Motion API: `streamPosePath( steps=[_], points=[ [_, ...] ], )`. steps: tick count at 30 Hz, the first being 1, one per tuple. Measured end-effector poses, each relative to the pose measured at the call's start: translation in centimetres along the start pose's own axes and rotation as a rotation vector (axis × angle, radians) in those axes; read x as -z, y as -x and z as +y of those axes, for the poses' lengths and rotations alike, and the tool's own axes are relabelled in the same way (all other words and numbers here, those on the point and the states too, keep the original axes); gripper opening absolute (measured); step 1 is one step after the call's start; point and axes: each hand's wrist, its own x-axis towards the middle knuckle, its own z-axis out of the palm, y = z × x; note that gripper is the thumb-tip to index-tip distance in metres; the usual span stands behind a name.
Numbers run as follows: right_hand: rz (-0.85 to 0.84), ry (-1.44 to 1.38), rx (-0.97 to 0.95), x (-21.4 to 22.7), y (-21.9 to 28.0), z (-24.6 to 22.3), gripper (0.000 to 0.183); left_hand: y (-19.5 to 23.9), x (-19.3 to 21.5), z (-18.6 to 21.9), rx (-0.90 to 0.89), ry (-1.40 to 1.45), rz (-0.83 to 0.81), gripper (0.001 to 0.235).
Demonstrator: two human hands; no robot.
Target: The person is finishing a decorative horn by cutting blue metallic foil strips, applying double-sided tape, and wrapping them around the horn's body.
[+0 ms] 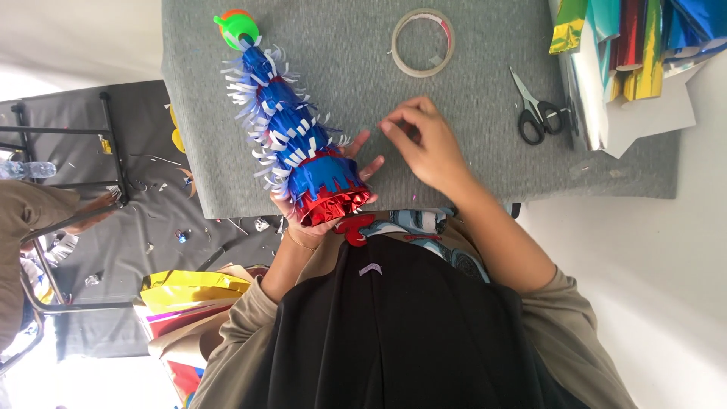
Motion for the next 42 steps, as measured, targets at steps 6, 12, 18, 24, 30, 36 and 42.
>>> streamPosePath(
  steps=[6,12,18,24,30,36,42],
  points=[
    [-0.066,0.015,-0.079,0.1,-1.6,-1.8,0.022,0.0,0.4,0.2,0.012,0.070,-0.001,0.121],
    [-0.076,0.031,-0.091,-0.5,-2.3,-0.3,0.011,-0.6,-1.3,0.7,0.062,0.087,-0.008,0.106],
    [-0.084,0.012,-0.095,-0.5,-2.3,-0.9,0.011,-0.1,-1.2,0.8,0.038,-0.067,0.038,0.099],
    [0.036,0.098,0.011,-0.9,-2.8,-0.7,0.004,0.0,-1.1,0.8,0.011,-0.225,0.072,0.092],
    [-0.054,-0.238,0.260,3.5,-3.1,-2.6,0.010,-0.2,-2.4,0.3,0.014,-0.453,0.141,0.093],
    [-0.340,-0.446,0.276,5.4,-1.4,-6.4,0.012,5.1,16.0,-0.2,-0.207,-0.465,0.506,0.046],
    [-0.651,-0.169,0.365,5.8,-2.2,-11.5,0.012,-0.3,4.1,-1.7,-0.183,-0.790,0.359,0.068]
  ],
)
